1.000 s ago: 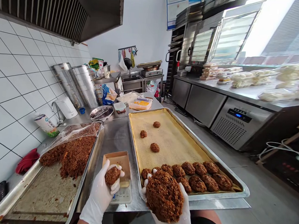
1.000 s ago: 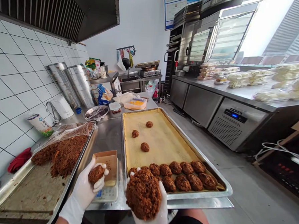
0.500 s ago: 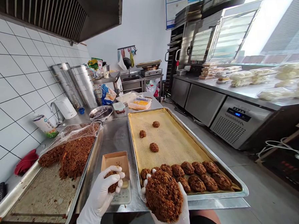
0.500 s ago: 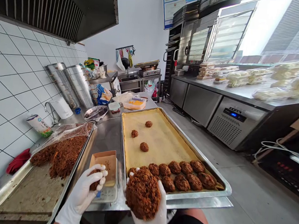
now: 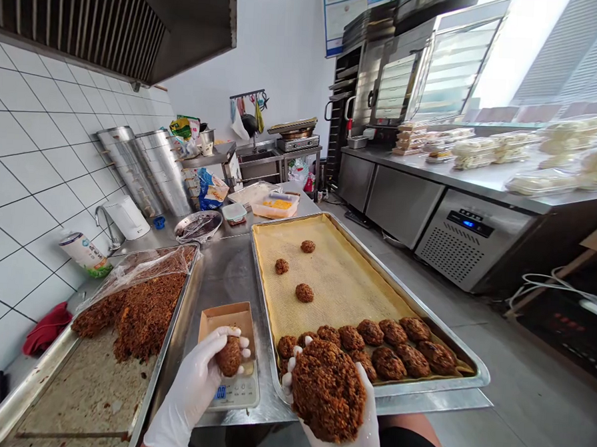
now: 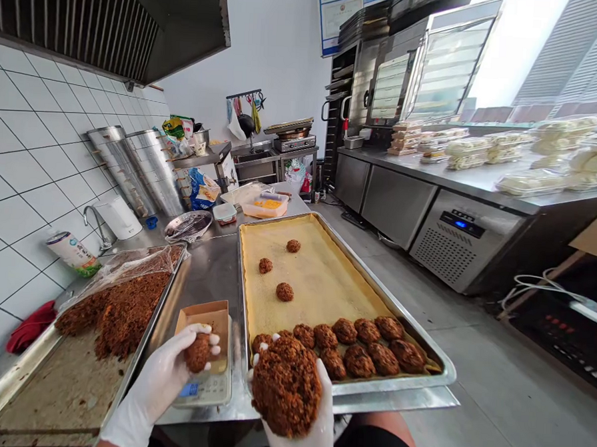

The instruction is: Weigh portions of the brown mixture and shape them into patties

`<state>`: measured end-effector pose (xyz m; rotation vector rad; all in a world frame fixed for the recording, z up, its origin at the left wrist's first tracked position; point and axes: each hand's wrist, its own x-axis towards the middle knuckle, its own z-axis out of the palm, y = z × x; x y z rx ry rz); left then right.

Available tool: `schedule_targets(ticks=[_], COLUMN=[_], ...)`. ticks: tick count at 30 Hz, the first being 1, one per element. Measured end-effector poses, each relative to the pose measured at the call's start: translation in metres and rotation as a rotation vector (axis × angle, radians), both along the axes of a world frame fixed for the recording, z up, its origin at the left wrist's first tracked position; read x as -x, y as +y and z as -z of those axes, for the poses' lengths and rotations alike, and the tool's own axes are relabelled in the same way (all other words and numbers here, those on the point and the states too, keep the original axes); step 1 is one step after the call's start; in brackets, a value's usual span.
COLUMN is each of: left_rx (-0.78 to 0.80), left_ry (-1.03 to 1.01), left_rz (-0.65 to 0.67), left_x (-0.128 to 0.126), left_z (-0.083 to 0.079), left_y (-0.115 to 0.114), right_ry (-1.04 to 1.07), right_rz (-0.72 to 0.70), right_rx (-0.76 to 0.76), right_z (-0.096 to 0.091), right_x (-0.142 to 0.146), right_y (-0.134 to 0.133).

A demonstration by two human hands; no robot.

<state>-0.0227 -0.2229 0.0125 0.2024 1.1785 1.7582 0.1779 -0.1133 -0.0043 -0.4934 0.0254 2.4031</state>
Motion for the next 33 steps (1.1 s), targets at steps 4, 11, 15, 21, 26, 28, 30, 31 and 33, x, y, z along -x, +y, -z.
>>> schedule_targets(ticks=[4,11,15,21,26,28,30,31,33], left_rx=[-0.011,-0.097,0.010,0.149,0.233,0.184,0.149,0.148,0.168], left_ry=[-0.030,-0.154,0.060,0.201,0.290,0.332,0.389,0.419,0.482], left_rz=[-0.029,-0.098,-0.009,0.243,0.250,0.242,0.223,0.210,0.183], left_x=[-0.003,-0.015,-0.020,-0.031,-0.034,-0.033,-0.032,-0.032,-0.032], left_z=[0.003,-0.002,-0.003,-0.001,-0.012,-0.016,-0.017,-0.015,-0.010], left_y=[0.000,-0.003,-0.003,0.017,0.049,0.065,0.080,0.088,0.106], right_ry=[0.000,0.013,0.060,0.103,0.113,0.117,0.128,0.137,0.160], right_rz=[-0.012,-0.006,-0.015,0.018,0.054,0.060,0.068,0.074,0.078], right_rx=[-0.020,0.007,0.040,0.083,0.040,0.029,0.028,0.031,0.034], right_z=[0.004,0.003,-0.001,-0.005,-0.005,-0.004,-0.003,-0.003,-0.004], right_x=[0.000,0.000,0.000,-0.004,-0.014,-0.019,-0.024,-0.026,-0.029], right_y=[0.001,0.001,0.000,0.002,0.009,0.012,0.017,0.019,0.022])
